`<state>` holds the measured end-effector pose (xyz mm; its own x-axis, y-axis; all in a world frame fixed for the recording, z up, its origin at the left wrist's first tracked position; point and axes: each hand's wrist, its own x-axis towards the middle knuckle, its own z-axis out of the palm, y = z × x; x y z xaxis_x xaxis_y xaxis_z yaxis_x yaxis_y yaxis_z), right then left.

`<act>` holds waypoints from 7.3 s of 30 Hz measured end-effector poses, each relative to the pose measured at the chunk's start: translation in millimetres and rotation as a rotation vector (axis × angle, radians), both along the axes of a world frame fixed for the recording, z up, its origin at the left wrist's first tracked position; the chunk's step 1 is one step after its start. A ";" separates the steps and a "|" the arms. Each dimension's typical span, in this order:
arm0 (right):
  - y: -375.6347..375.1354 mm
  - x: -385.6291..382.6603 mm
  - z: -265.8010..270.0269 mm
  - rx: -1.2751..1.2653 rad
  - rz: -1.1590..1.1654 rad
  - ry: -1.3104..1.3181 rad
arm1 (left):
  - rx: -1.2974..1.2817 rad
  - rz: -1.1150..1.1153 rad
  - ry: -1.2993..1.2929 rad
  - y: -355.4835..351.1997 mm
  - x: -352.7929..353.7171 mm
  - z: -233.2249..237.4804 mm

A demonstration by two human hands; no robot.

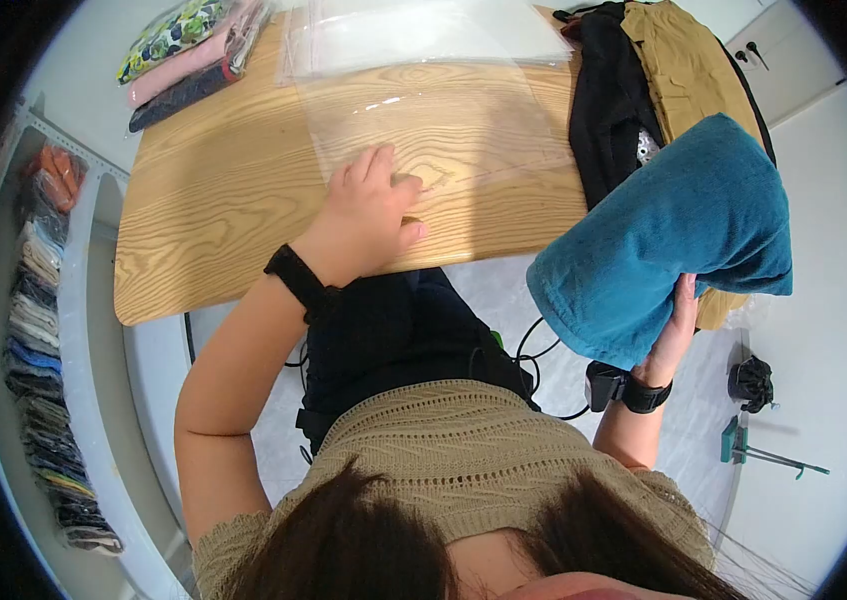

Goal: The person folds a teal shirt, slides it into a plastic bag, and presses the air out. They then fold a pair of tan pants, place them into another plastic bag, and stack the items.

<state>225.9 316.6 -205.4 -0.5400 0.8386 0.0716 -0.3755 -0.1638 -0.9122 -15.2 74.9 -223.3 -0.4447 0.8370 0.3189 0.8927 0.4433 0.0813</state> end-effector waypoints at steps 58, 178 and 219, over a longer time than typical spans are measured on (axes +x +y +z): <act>-42.7 -167.3 45.4 1.092 0.678 -0.289 | 0.367 -0.584 -0.144 18.1 64.1 110.6; -204.2 -283.7 5.2 1.624 1.126 -0.683 | 0.276 0.095 0.005 -41.0 106.5 -39.2; -10.6 -234.7 59.0 0.639 0.864 -0.847 | 0.601 0.354 -0.700 -161.5 -97.2 57.1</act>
